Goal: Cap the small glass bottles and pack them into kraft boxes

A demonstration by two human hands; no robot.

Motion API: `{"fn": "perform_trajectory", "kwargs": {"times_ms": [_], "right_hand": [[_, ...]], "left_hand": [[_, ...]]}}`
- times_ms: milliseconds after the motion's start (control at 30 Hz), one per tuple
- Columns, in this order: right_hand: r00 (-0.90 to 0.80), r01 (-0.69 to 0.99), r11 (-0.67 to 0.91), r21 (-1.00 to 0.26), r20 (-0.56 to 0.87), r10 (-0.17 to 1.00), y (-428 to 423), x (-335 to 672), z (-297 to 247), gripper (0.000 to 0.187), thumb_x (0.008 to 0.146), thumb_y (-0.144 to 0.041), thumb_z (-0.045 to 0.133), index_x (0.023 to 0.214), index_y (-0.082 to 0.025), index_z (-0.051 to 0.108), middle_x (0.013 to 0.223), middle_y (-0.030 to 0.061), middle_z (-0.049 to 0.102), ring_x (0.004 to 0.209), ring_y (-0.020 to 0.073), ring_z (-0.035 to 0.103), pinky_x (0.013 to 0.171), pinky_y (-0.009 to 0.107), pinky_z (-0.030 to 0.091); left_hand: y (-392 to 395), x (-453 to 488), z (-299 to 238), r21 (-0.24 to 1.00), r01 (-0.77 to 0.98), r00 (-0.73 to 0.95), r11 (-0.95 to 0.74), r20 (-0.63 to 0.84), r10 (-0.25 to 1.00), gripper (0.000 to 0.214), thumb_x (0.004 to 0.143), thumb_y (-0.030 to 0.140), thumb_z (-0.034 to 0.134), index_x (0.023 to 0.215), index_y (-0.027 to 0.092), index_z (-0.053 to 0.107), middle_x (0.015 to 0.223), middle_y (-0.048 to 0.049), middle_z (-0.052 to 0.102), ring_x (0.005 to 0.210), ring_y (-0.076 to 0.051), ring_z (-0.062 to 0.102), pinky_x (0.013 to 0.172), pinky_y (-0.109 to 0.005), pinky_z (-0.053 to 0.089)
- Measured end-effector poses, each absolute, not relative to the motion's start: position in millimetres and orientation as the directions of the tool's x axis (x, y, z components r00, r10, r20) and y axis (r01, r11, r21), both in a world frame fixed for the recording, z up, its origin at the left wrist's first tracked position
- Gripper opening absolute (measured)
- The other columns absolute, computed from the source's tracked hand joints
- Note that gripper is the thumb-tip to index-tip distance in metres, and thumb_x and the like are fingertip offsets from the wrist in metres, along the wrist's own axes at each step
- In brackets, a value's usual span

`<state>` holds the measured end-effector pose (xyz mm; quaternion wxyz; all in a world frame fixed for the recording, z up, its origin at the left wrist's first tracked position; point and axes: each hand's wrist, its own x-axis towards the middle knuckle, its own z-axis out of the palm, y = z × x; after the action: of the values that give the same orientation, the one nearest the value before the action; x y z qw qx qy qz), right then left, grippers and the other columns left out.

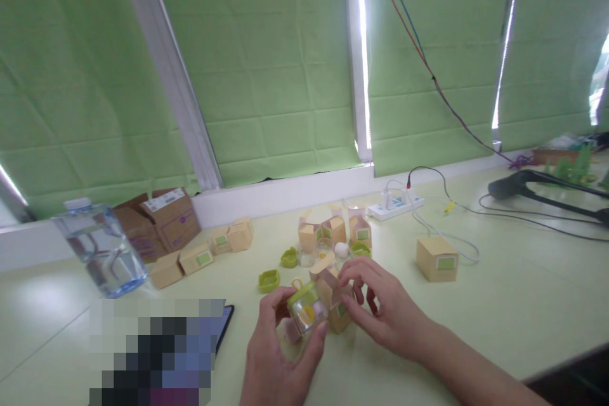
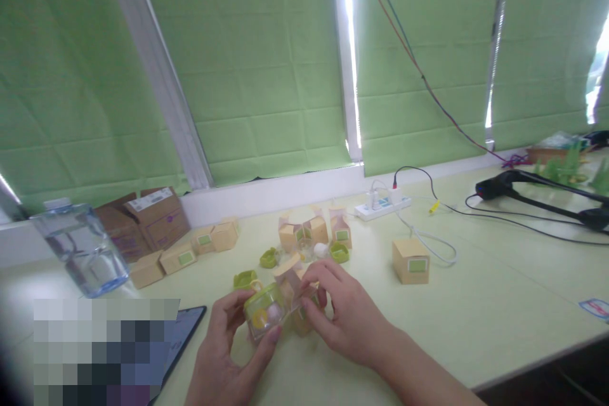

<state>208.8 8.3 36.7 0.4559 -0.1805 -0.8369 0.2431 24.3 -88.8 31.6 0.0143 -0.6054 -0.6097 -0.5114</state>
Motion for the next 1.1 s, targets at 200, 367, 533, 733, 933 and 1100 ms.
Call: {"fn": "perform_trajectory", "kwargs": {"times_ms": [200, 367, 533, 733, 933, 1100], "right_hand": [[-0.4, 0.193, 0.753, -0.63, 0.65, 0.646, 15, 207, 29, 0.027, 0.089, -0.024, 0.056, 0.114, -0.024, 0.049, 0.115, 0.0081, 0.056, 0.1, 0.0215, 0.056, 0.075, 0.033, 0.054], [-0.515, 0.121, 0.701, -0.703, 0.56, 0.649, 16, 207, 29, 0.02, 0.095, -0.025, 0.05, 0.114, -0.023, 0.047, 0.115, 0.0073, 0.058, 0.105, 0.0211, 0.057, 0.094, 0.041, 0.05], [-0.594, 0.055, 0.704, -0.708, 0.544, 0.593, 12, 206, 34, 0.017, 0.098, -0.029, 0.046, 0.111, -0.022, 0.053, 0.109, 0.0069, 0.062, 0.102, 0.0211, 0.059, 0.094, 0.04, 0.05], [-0.65, 0.029, 0.74, -0.672, 0.55, 0.525, 9, 208, 40, 0.028, 0.094, -0.021, 0.051, 0.121, -0.025, 0.054, 0.118, 0.0063, 0.06, 0.111, 0.02, 0.056, 0.095, 0.036, 0.049], [-0.653, 0.041, 0.694, -0.719, 0.506, 0.563, 11, 208, 40, 0.03, 0.091, -0.027, 0.058, 0.121, -0.026, 0.054, 0.117, 0.0049, 0.062, 0.104, 0.0192, 0.06, 0.082, 0.032, 0.054], [-0.624, 0.032, 0.621, -0.783, 0.47, 0.625, 12, 208, 38, 0.032, 0.086, -0.035, 0.067, 0.112, -0.025, 0.052, 0.111, 0.0039, 0.066, 0.101, 0.0197, 0.063, 0.082, 0.034, 0.055]], "left_hand": [[-89, 27, 33, 0.644, 0.722, -0.308, -0.252, 0.625, 0.717, 0.041, 0.08, 0.039, 0.065, 0.114, 0.023, 0.048, 0.107, -0.0076, 0.064, 0.097, -0.025, 0.066, 0.086, -0.043, 0.053], [-90, 28, 31, 0.644, 0.691, -0.288, -0.328, 0.661, 0.692, 0.041, 0.079, 0.037, 0.065, 0.114, 0.023, 0.049, 0.108, -0.0074, 0.062, 0.1, -0.024, 0.065, 0.089, -0.041, 0.053], [-93, 27, 30, 0.627, 0.643, -0.189, -0.439, 0.685, 0.703, 0.041, 0.079, 0.035, 0.065, 0.115, 0.023, 0.048, 0.109, -0.0073, 0.061, 0.104, -0.024, 0.063, 0.094, -0.04, 0.051], [-86, 31, 42, 0.584, 0.629, -0.009, -0.514, 0.666, 0.746, 0.042, 0.082, 0.035, 0.064, 0.117, 0.024, 0.044, 0.107, -0.008, 0.061, 0.102, -0.024, 0.064, 0.088, -0.037, 0.055], [-73, 27, 52, 0.467, 0.75, 0.02, -0.468, 0.692, 0.721, 0.04, 0.086, 0.036, 0.06, 0.119, 0.025, 0.042, 0.106, -0.0067, 0.062, 0.099, -0.023, 0.066, 0.085, -0.037, 0.056], [-69, 17, 55, 0.306, 0.879, 0.01, -0.365, 0.754, 0.656, 0.045, 0.082, 0.037, 0.065, 0.119, 0.023, 0.043, 0.107, -0.0077, 0.061, 0.097, -0.025, 0.065, 0.083, -0.041, 0.056]]}}
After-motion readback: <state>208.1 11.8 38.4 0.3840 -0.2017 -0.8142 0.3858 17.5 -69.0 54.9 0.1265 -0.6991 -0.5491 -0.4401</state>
